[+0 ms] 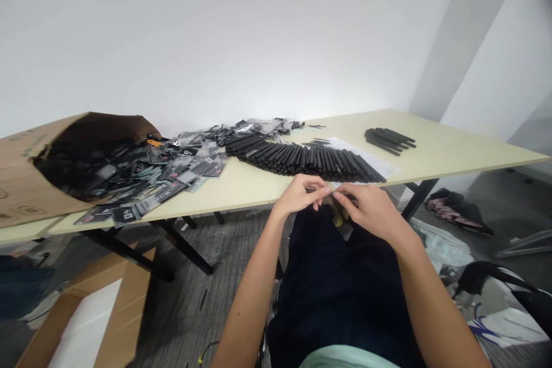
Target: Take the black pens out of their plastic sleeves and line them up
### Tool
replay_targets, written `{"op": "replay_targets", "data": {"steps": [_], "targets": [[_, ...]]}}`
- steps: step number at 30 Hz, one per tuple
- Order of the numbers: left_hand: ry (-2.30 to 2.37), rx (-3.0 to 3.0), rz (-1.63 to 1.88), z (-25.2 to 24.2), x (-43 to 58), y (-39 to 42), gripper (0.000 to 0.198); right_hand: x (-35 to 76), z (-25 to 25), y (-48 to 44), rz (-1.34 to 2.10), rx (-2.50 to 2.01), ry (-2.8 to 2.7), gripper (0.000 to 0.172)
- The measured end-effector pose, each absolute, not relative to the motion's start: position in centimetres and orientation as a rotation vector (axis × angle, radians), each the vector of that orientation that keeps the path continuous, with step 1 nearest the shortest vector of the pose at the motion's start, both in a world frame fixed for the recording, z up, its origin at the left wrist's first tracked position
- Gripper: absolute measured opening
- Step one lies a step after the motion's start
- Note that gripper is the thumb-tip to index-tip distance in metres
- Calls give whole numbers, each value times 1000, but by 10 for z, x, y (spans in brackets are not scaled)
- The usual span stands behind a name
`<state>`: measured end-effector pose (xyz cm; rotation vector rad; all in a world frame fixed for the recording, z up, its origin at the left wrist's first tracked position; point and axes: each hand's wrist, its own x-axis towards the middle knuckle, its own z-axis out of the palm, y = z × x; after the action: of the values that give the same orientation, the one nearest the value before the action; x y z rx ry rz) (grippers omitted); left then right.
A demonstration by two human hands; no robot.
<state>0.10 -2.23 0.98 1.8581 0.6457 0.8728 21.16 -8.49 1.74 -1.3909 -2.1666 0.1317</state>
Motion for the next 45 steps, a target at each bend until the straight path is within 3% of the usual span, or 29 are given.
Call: {"op": "replay_targets", "data": {"steps": [17, 26, 36, 45], "targets": [[646, 1840, 814, 8, 0, -21, 39, 221, 15, -78, 305, -1241, -2218, 20], [739, 1913, 759, 8, 3, -22, 51, 221, 14, -81, 147, -1287, -2216, 4], [742, 1925, 816, 9, 6, -26, 44, 221, 17, -81, 62, -1286, -2198, 6], [716, 1931, 738, 10, 3, -23, 49, 220, 15, -80, 232, -1177, -2249, 8]]}}
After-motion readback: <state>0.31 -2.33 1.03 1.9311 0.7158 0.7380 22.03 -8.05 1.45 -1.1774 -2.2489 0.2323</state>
